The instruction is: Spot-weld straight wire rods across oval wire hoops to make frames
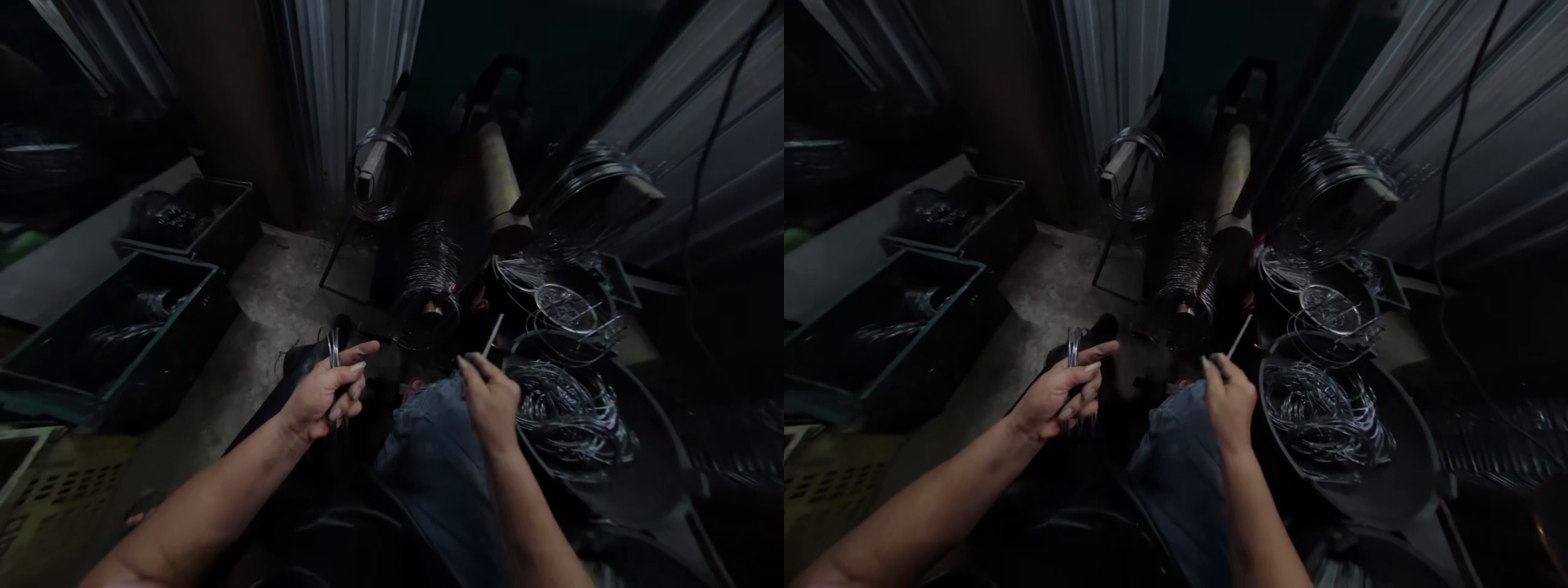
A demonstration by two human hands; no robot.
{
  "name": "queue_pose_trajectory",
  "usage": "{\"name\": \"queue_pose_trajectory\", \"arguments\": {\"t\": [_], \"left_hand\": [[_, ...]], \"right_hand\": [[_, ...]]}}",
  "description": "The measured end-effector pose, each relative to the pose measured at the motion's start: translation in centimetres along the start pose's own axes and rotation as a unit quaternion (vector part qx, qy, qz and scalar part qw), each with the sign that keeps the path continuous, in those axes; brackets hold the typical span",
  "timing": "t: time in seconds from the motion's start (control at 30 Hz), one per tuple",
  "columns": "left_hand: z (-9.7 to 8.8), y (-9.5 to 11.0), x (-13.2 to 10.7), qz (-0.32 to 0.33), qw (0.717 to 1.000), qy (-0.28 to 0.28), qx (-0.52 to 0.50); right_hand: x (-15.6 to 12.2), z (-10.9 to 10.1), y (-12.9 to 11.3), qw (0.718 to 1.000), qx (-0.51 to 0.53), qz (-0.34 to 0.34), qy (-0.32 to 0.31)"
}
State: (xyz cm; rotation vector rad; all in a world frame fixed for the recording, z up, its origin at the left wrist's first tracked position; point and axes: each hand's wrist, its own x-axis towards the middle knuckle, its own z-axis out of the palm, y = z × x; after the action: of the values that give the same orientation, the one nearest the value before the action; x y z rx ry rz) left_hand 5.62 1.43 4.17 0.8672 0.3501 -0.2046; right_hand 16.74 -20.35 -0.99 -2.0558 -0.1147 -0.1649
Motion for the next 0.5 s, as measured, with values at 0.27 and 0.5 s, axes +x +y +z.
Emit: {"name": "queue_pose_trajectory", "arguments": {"t": [0.27, 0.5], "left_hand": [[1.1, -0.8, -1.1, -0.017, 0.984, -0.145, -0.104], [-0.1, -0.9, -0.7, -0.01, 0.998, -0.015, -0.054]], "right_hand": [[-6.0, 7.1, -1.4, 0.938, 0.131, 0.093, -0.307], [-5.2, 3.3, -0.8, 0.947, 0.18, 0.129, -0.232]]}}
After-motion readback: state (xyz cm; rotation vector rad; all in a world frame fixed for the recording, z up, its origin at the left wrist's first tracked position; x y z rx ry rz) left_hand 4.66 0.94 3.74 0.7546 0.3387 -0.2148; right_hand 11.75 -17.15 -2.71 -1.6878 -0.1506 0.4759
